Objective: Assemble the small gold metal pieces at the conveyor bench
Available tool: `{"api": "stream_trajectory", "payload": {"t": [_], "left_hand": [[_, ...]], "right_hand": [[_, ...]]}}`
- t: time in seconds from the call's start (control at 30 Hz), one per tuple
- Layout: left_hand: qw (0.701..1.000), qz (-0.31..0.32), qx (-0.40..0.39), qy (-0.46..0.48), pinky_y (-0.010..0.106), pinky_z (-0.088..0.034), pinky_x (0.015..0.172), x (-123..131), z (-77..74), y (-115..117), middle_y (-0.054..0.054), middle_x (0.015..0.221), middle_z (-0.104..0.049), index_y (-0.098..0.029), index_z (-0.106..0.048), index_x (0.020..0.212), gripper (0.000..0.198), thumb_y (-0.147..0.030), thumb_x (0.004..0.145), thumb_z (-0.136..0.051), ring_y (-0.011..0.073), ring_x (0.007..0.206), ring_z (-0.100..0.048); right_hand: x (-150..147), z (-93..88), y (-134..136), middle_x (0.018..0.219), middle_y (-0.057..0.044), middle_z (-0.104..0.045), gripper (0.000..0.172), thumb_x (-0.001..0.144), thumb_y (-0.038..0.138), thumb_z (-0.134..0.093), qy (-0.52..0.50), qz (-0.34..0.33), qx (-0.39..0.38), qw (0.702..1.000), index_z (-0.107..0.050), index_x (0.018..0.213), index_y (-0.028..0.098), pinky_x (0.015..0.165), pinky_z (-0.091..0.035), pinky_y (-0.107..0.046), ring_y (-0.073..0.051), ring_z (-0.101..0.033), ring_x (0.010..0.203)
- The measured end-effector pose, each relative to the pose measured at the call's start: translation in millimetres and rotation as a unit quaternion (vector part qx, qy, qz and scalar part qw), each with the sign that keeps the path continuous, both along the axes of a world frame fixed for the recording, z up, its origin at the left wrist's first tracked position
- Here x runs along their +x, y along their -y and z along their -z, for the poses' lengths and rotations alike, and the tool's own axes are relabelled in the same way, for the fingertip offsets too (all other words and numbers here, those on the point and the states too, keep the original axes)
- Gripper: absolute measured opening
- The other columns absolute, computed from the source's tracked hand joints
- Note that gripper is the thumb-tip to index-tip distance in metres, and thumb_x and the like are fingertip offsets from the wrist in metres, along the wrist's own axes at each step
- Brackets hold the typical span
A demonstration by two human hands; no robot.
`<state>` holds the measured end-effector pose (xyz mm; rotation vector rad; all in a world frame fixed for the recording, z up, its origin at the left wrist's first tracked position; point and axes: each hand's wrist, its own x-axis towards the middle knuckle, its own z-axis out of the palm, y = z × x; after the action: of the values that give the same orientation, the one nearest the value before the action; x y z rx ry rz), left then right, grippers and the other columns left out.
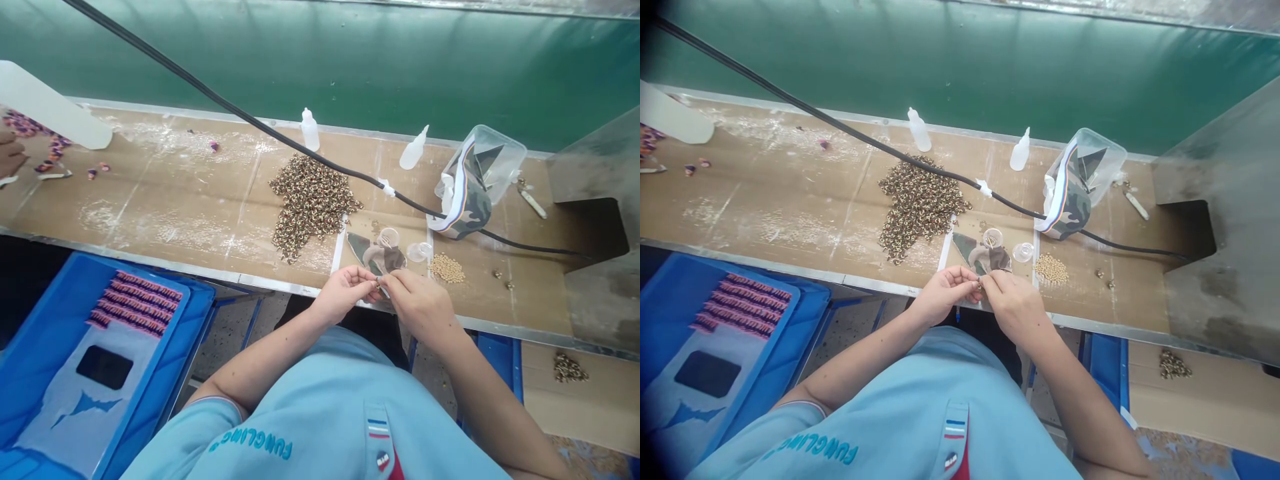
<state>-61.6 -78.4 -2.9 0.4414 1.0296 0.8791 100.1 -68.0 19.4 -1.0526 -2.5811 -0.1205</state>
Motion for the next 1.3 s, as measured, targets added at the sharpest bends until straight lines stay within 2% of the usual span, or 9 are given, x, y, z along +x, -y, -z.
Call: {"api": "stream_trajectory", "payload": {"t": [0.13, 0.33, 0.5, 0.73, 0.83, 0.93, 1.13, 1.3], "left_hand": [[1.0, -0.017, -0.005, 0.01, 0.022, -0.048, 0.059, 0, -0.5, 0, 0.002, 0.058, -0.065, -0.012, -0.058, 0.072, 0.023, -0.022, 0.064, -0.076, 0.0104, 0.054, -0.062], [0.998, -0.03, -0.015, 0.046, 0.023, -0.048, 0.061, -2, 2.0, 1, 0.001, 0.06, -0.066, -0.012, -0.058, 0.074, 0.029, -0.025, 0.06, -0.08, 0.0109, 0.056, -0.063], [0.998, -0.032, -0.017, 0.058, 0.023, -0.048, 0.061, -3, 3.4, 0, 0.001, 0.059, -0.066, -0.012, -0.058, 0.074, 0.033, -0.027, 0.057, -0.082, 0.011, 0.056, -0.063], [0.999, -0.011, -0.014, 0.049, 0.023, -0.047, 0.061, -4, 3.5, 1, 0.002, 0.058, -0.066, -0.012, -0.058, 0.074, 0.034, -0.03, 0.057, -0.082, 0.0108, 0.055, -0.063], [0.999, -0.005, -0.006, 0.036, 0.023, -0.047, 0.061, -4, 4.3, 1, 0.002, 0.059, -0.066, -0.012, -0.058, 0.075, 0.033, -0.031, 0.059, -0.08, 0.0111, 0.055, -0.063], [1.0, -0.004, -0.004, 0.027, 0.024, -0.047, 0.06, -4, 4.4, 1, 0.002, 0.058, -0.066, -0.012, -0.058, 0.074, 0.033, -0.031, 0.059, -0.08, 0.0114, 0.054, -0.062], [1.0, -0.001, -0.001, 0.026, 0.025, -0.048, 0.062, -2, 4.1, 1, 0.002, 0.058, -0.066, -0.013, -0.058, 0.072, 0.031, -0.03, 0.059, -0.08, 0.0118, 0.055, -0.062], [0.999, -0.01, -0.006, 0.033, 0.024, -0.048, 0.061, -3, 4.8, 1, 0.003, 0.058, -0.067, -0.012, -0.058, 0.074, 0.035, -0.033, 0.058, -0.081, 0.0108, 0.054, -0.062]], "right_hand": [[-2, -2.5, -1, 0.071, -0.004, -0.061, 0.029, 0.094, 0.016, -0.037, 0.019, -0.007, -0.024, 1.0, -0.057, 0.074, 0.018, 0.053, -0.031, -0.028, -0.012, -0.05, 0.058], [-1, 8.8, -2, 0.085, -0.003, -0.066, 0.022, 0.095, 0.02, -0.039, -0.087, 0.012, -0.073, 0.993, -0.059, 0.088, 0.02, 0.058, -0.041, -0.022, -0.011, -0.06, 0.068], [-3, 16.3, 2, 0.084, -0.003, -0.065, 0.017, 0.094, 0.019, -0.042, -0.173, 0.037, -0.143, 0.974, -0.059, 0.088, 0.02, 0.065, -0.047, -0.023, -0.012, -0.062, 0.075], [-2, 21.0, 1, 0.08, -0.003, -0.064, 0.013, 0.092, 0.022, -0.046, -0.22, 0.047, -0.183, 0.957, -0.057, 0.086, 0.021, 0.063, -0.05, -0.025, -0.014, -0.061, 0.073], [0, 19.1, 0, 0.081, -0.003, -0.064, 0.016, 0.094, 0.022, -0.043, -0.196, 0.037, -0.178, 0.964, -0.057, 0.086, 0.021, 0.064, -0.05, -0.026, -0.014, -0.062, 0.074], [0, 16.2, 0, 0.083, -0.004, -0.064, 0.018, 0.094, 0.02, -0.041, -0.152, 0.016, -0.138, 0.979, -0.058, 0.088, 0.021, 0.065, -0.048, -0.025, -0.014, -0.061, 0.074], [-2, 12.1, 3, 0.081, -0.006, -0.063, 0.021, 0.094, 0.016, -0.039, -0.088, 0.007, -0.083, 0.993, -0.059, 0.086, 0.018, 0.059, -0.045, -0.025, -0.013, -0.058, 0.066], [-2, 14.9, 4, 0.083, -0.004, -0.065, 0.017, 0.094, 0.019, -0.042, -0.159, 0.025, -0.138, 0.977, -0.059, 0.089, 0.02, 0.065, -0.049, -0.024, -0.014, -0.063, 0.074]]}}
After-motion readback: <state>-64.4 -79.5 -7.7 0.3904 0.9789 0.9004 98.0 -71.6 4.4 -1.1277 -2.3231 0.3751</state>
